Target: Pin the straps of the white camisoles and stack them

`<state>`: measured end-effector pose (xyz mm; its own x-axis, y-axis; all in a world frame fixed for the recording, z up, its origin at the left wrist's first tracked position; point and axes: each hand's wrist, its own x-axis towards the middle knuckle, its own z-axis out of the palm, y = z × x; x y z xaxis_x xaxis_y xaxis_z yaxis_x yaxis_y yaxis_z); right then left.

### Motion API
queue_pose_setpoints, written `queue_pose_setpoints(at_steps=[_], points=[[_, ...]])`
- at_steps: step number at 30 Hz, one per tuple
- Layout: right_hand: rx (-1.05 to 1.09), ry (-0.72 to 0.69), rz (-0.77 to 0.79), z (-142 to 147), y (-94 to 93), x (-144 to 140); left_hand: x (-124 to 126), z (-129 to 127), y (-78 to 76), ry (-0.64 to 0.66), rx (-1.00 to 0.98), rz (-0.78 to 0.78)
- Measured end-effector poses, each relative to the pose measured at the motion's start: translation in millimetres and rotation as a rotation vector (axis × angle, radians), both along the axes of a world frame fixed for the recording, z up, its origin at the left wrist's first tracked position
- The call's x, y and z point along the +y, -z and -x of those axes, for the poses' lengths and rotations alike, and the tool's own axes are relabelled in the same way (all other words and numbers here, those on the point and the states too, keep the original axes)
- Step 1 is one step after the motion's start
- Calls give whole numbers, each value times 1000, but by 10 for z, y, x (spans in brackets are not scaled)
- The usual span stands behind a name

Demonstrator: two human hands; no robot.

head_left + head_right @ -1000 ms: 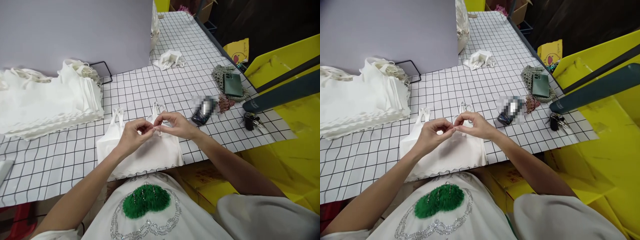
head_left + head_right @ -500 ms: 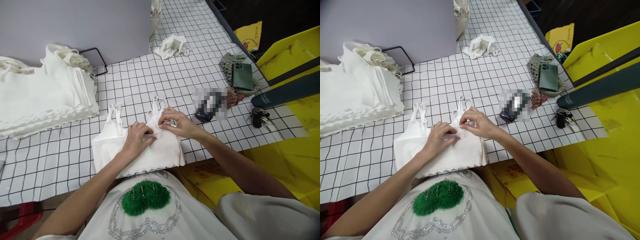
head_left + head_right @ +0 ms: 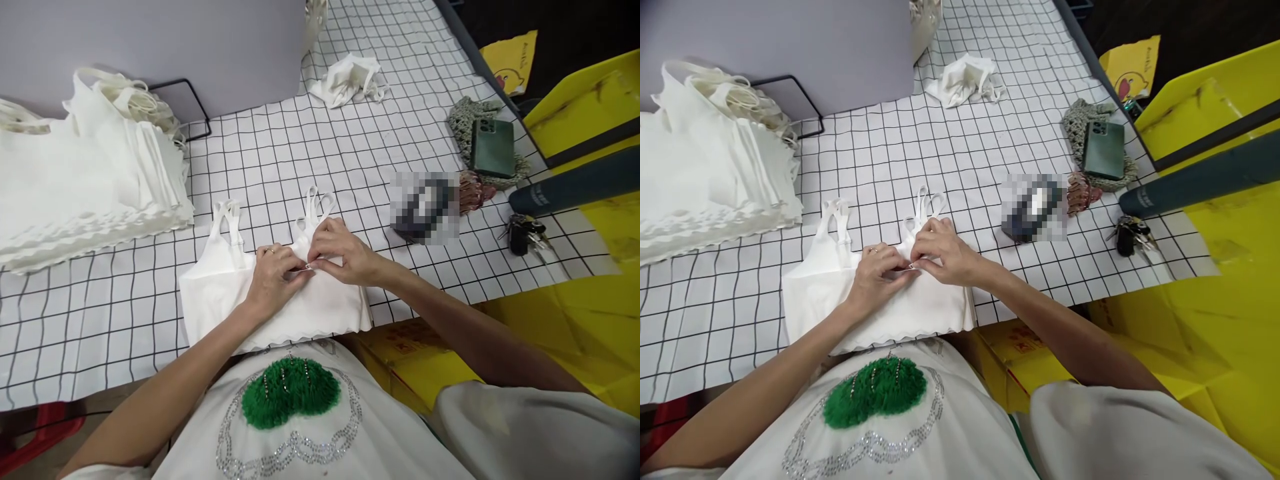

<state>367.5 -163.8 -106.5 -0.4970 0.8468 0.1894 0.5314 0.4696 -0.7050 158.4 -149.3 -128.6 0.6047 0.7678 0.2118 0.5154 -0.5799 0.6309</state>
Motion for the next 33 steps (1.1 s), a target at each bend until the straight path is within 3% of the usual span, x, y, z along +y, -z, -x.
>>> queue_pose_setpoints(at_steps=[24, 33], points=[[34, -18, -10, 14, 2, -1, 4, -3, 3, 10, -29, 6], [-50, -41, -33, 16, -39, 5, 4, -1, 6, 7, -2, 29]])
